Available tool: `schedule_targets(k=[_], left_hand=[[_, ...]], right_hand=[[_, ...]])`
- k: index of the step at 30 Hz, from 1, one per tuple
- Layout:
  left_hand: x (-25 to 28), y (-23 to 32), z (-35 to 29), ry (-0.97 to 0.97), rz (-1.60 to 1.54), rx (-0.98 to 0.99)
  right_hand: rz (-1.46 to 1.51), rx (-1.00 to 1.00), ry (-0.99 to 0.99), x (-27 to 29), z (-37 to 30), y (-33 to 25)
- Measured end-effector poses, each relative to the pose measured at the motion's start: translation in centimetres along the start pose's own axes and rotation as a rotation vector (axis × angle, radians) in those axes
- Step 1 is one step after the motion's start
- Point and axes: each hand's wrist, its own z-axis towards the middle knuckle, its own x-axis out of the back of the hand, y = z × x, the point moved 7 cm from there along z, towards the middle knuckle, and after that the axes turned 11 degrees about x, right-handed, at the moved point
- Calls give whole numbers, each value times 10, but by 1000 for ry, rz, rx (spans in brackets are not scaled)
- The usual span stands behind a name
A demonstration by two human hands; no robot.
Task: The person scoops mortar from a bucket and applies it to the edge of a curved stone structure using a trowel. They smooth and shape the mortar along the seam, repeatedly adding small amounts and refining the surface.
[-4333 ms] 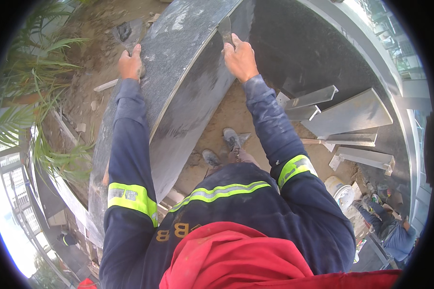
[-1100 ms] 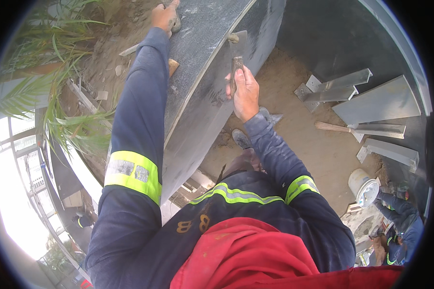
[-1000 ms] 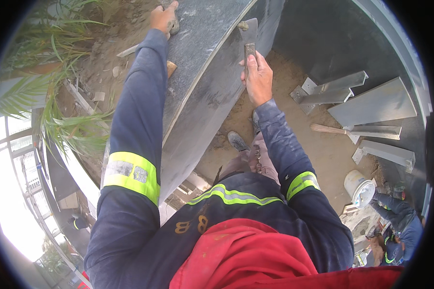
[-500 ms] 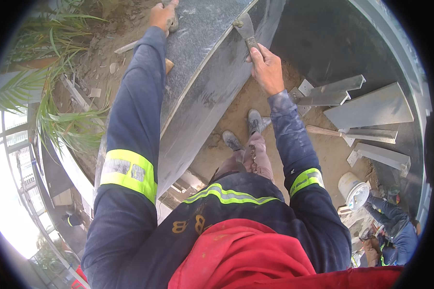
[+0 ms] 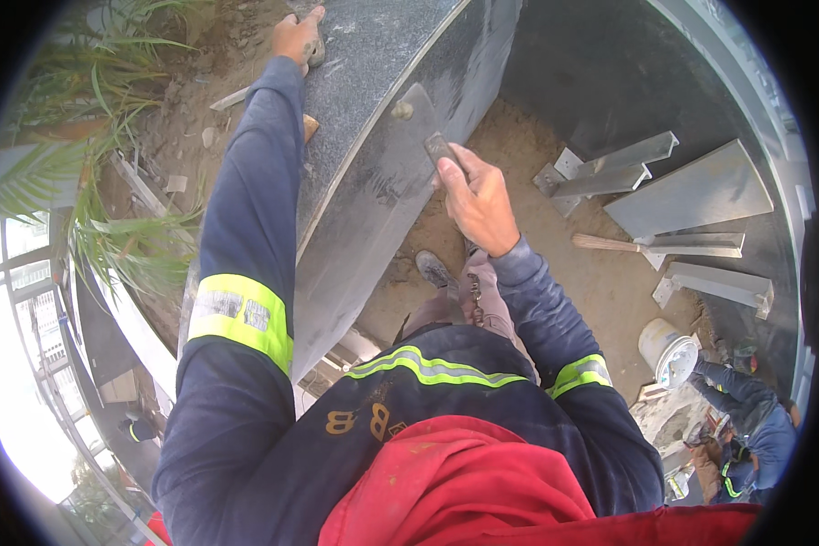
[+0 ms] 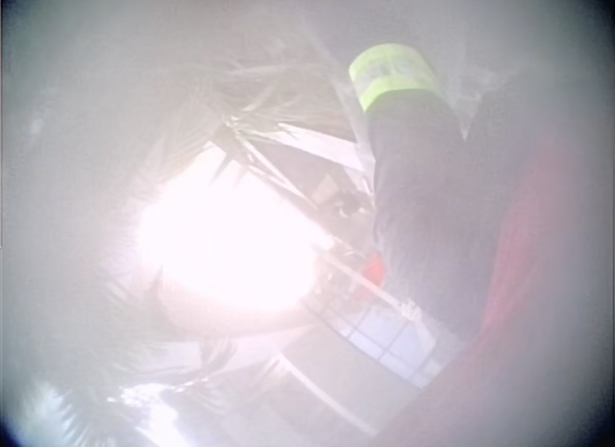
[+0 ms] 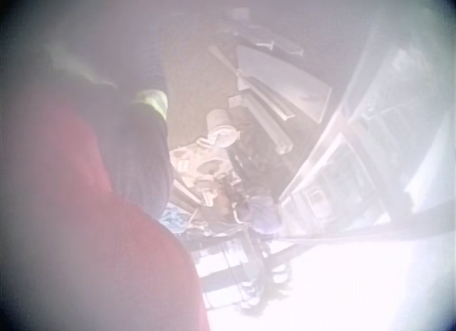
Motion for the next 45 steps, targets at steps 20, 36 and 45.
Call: schedule_targets(k=[20, 36, 45], left_hand=[[2, 7, -6, 53, 19, -180], [0, -2, 11, 101, 7, -129], [17, -11, 31, 240, 207, -114]], right_hand=[[-337, 65, -36, 28, 100, -7], [-386, 65, -119, -61, -13, -53], [-266, 16, -243, -95, -54, -63]])
